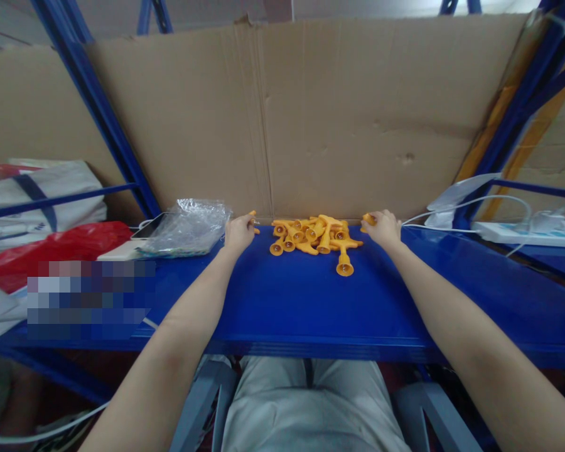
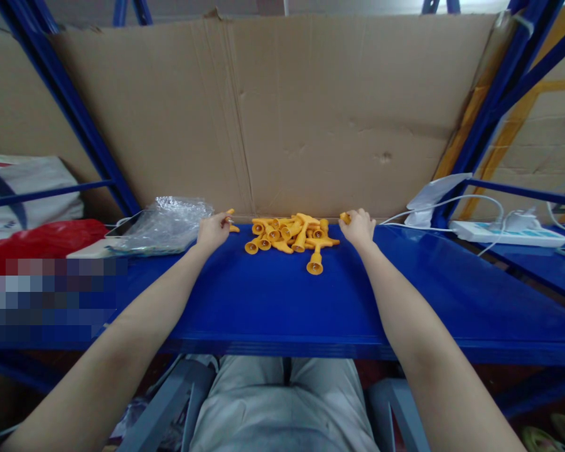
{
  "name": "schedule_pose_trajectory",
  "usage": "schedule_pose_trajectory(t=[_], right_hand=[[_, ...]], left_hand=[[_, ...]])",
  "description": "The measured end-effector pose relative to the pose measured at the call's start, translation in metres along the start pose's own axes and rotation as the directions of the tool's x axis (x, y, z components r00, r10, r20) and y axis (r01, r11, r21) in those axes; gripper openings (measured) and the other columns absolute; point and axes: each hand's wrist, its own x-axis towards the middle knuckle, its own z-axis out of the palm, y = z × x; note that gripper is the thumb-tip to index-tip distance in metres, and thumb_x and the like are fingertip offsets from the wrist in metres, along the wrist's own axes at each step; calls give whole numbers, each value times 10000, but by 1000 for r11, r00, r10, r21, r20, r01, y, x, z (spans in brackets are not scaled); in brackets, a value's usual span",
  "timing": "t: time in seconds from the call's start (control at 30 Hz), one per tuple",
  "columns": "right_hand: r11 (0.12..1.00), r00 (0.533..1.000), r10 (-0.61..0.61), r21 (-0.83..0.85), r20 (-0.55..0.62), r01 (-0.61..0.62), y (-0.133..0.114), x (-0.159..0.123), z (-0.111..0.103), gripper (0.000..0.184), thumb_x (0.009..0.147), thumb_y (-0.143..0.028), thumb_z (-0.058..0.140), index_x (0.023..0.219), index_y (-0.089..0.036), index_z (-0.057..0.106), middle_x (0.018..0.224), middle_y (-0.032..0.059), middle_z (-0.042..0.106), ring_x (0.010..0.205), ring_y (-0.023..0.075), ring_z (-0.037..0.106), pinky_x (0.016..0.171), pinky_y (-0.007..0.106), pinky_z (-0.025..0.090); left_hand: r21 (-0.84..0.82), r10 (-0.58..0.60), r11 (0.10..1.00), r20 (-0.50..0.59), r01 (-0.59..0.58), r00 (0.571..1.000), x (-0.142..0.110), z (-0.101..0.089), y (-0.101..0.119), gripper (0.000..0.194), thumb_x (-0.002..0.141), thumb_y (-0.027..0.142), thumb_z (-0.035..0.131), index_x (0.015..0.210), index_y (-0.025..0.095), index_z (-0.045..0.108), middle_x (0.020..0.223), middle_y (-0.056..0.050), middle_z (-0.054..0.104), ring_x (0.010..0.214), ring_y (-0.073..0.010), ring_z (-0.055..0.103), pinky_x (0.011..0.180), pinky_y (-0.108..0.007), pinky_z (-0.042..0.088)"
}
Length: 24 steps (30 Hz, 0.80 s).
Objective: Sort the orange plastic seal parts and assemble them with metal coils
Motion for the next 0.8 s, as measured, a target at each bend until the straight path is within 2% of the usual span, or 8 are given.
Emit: schedule_pose_trajectory(t=[0.1, 0.2, 0.33, 0.43, 0.63, 0.8], right_hand=[[998, 996, 58, -11, 70, -58, 2, 0, -1, 391, 895, -383, 529, 1176, -160, 685, 1183, 195, 640, 1119, 341, 575, 904, 463, 438], [998, 995, 66, -23, 81, -64, 3, -1, -1, 372, 895, -382, 534, 1149, -163, 695, 1178, 193, 648, 1102, 338, 593, 895, 454, 447], [999, 996, 30, -40, 80, -27, 2, -1, 0, 351, 900, -383, 517, 1113, -167, 693, 1147, 183, 659, 1071, 326, 602, 880, 447, 449], [998, 996, -22, -51, 82, 27, 2, -1, 1, 339, 900, -379, 499, 1078, -167, 694, 1115, 176, 662, 1050, 322, 601, 878, 451, 442], [999, 996, 7, -32, 86, -4, 2, -1, 1, 339, 898, -381, 501, 1082, -174, 697, 1129, 171, 665, 1043, 314, 606, 877, 441, 436], [984, 982, 156, 64, 110, -164, 5, 3, -4, 362, 881, -375, 560, 1146, -179, 708, 1176, 168, 690, 1103, 322, 625, 870, 404, 462]], left_hand=[[23, -79, 997, 77, 78, 994, -1, 3, -5, 340, 922, 226, 471, 1191, 201, 678, 1031, -128, 762, 1016, -296, 709, 929, -441, 506], [60, -130, 991, 147, 123, 981, -4, 8, -9, 406, 948, 328, 461, 1316, 226, 600, 1189, -147, 724, 1163, -338, 649, 997, -550, 466], [113, -163, 984, 290, 136, 943, -8, 15, -14, 462, 955, 365, 417, 1390, 269, 542, 1465, -132, 547, 1375, -363, 471, 1076, -676, 358], [142, -185, 980, 363, 142, 913, -10, 18, -17, 486, 958, 340, 372, 1418, 295, 522, 1572, -99, 417, 1473, -350, 327, 1108, -711, 300], [162, -230, 970, 390, 179, 892, -9, 20, -18, 511, 962, 347, 352, 1453, 303, 490, 1621, -97, 326, 1494, -353, 279, 1114, -696, 308], [162, -215, 973, 363, 165, 907, -9, 20, -16, 484, 961, 368, 371, 1411, 300, 535, 1613, -111, 339, 1465, -376, 329, 1098, -693, 324]])
